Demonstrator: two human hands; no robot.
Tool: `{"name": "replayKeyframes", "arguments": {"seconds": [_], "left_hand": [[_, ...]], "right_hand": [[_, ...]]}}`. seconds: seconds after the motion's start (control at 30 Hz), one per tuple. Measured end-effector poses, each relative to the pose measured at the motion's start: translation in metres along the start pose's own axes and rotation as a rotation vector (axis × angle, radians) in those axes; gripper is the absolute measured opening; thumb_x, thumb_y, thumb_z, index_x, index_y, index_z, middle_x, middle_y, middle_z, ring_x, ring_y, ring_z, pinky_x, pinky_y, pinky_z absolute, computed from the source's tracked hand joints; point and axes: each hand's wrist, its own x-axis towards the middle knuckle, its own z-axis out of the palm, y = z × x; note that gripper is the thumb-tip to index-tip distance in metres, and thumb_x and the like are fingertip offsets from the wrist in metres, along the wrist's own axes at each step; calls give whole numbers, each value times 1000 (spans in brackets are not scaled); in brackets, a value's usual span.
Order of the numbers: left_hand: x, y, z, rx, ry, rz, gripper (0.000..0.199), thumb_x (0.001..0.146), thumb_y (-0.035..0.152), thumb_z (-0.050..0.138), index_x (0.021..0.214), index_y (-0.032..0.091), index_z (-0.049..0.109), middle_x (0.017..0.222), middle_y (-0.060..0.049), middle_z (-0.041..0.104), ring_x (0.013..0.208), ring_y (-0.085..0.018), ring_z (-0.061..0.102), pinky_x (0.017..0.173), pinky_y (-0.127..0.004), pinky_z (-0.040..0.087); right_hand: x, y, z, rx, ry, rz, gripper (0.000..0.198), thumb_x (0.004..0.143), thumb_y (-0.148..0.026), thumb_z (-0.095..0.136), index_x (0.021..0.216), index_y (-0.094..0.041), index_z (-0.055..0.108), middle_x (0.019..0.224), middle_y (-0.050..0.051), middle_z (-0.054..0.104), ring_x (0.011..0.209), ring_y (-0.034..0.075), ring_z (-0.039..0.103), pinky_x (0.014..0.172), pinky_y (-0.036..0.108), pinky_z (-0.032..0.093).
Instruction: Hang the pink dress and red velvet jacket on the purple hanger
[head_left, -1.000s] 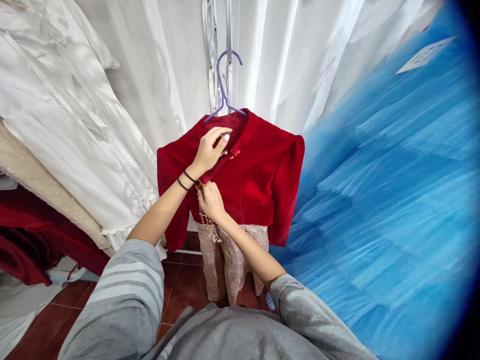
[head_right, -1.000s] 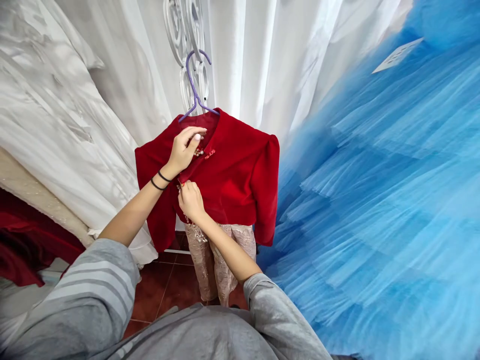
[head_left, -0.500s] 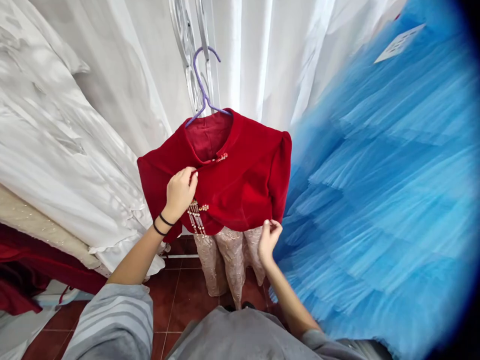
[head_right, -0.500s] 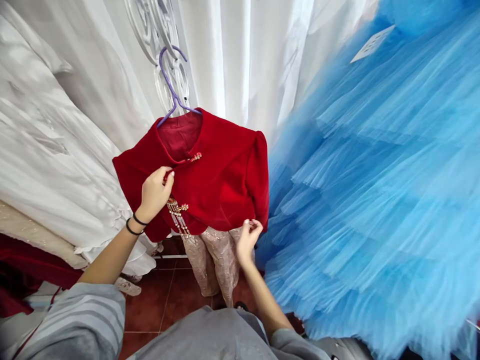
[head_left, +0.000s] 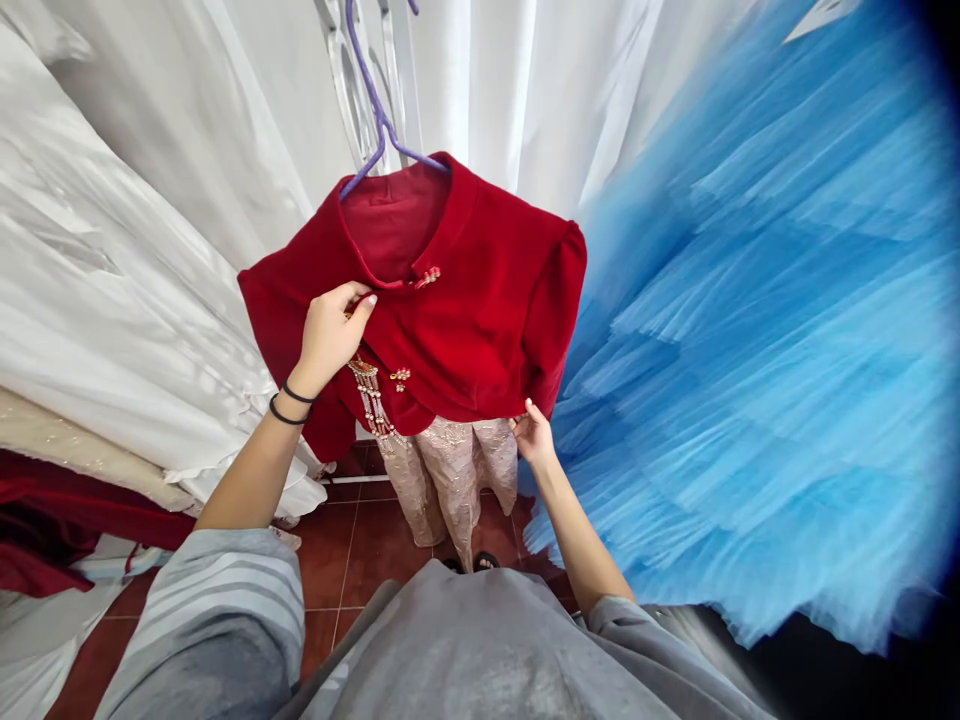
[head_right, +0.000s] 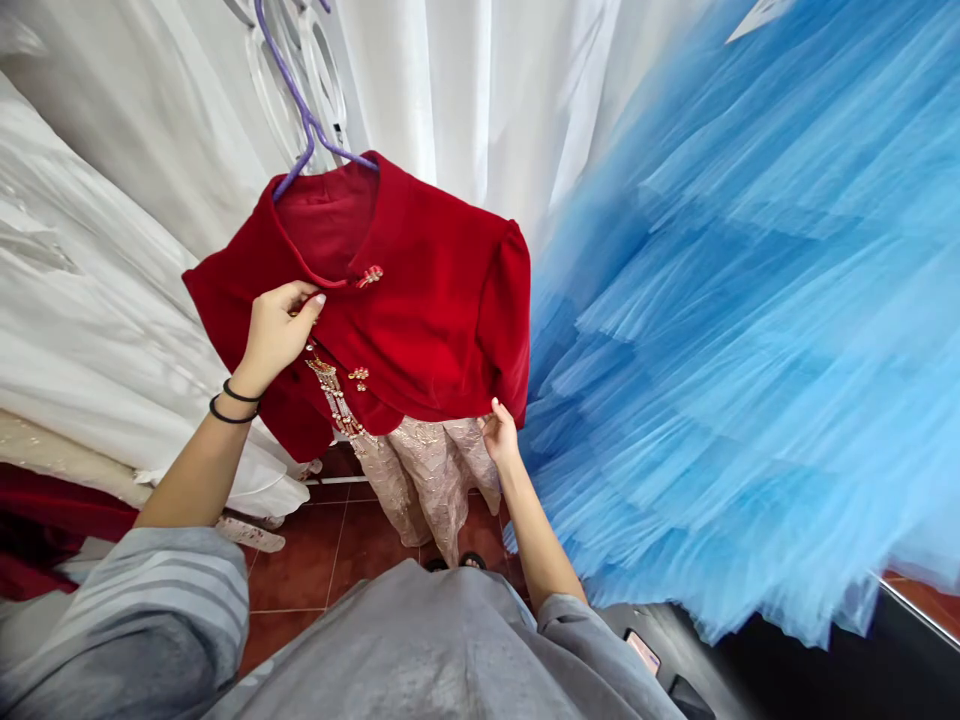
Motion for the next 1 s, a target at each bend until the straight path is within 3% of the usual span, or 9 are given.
{"name": "replayKeyframes", "arguments": {"seconds": [0.13, 0.3, 0.37, 0.43, 0.57, 0.67, 0.77, 0.9, 1.0], "left_hand": [[3, 0, -3, -55, -49, -20, 15, 85, 29, 57, 83, 17, 68, 66, -1, 63, 59, -14, 54, 59, -26, 40], [8, 0, -5, -210, -95, -69, 12, 82, 25, 58, 80, 16, 66, 64, 0, 61, 58, -13, 55, 57, -25, 42], [9, 0, -5, -239, -102, -81, 11, 81, 24, 58, 80, 16, 65, 64, 0, 60, 58, -13, 55, 57, -24, 42], [9, 0, -5, -246, -96, -75, 10, 81, 23, 58, 80, 16, 65, 65, 0, 60, 59, -12, 55, 57, -24, 42], [7, 1, -6, -258, -85, -74, 10, 82, 23, 59, 80, 16, 66, 65, 0, 61, 59, -12, 56, 58, -25, 43], [6, -1, -5, -268, -102, -94, 8, 81, 20, 58, 77, 16, 64, 63, 1, 58, 58, -12, 55, 58, -25, 43], [7, -2, -4, -296, -114, -100, 10, 82, 19, 56, 75, 16, 63, 63, 1, 57, 57, -11, 53, 58, -25, 42], [9, 1, -7, -315, -122, -95, 10, 81, 19, 57, 74, 15, 62, 62, 1, 57, 56, -10, 51, 55, -23, 38], [8, 3, -11, -318, -148, -102, 8, 79, 19, 58, 74, 15, 62, 61, 2, 57, 56, -9, 50, 54, -22, 37]], "right_hand": [[1, 9, -4, -16, -26, 14, 22, 77, -36, 70, 70, -21, 56, 62, -5, 66, 54, 9, 56, 56, 21, 47], [-26, 67, 11, -126, -157, 93, 24, 84, -42, 60, 73, -21, 55, 68, -3, 68, 57, 9, 58, 55, 20, 47], [-37, 95, 30, -223, -254, 179, 17, 77, -31, 69, 84, -18, 61, 79, -1, 71, 59, 8, 60, 51, 18, 44], [-41, 118, 52, -299, -343, 233, 30, 67, -23, 78, 92, -14, 62, 87, 1, 72, 63, 7, 63, 51, 16, 43], [-30, 142, 83, -347, -372, 245, 37, 56, -27, 88, 70, -15, 56, 66, -1, 65, 64, 12, 65, 52, 18, 46], [-18, 143, 76, -318, -295, 224, 45, 55, -32, 89, 59, -18, 47, 57, -3, 59, 65, 12, 65, 58, 18, 52], [-16, 138, 56, -296, -270, 232, 45, 54, -28, 90, 60, -18, 47, 61, -4, 60, 70, 10, 67, 67, 18, 56], [-24, 150, 44, -343, -364, 336, 43, 49, -14, 87, 83, -16, 61, 84, -2, 69, 73, 11, 68, 65, 20, 56], [-26, 177, 58, -384, -394, 408, 42, 55, -10, 81, 91, -17, 61, 78, -4, 67, 71, 12, 67, 63, 21, 55]]}}
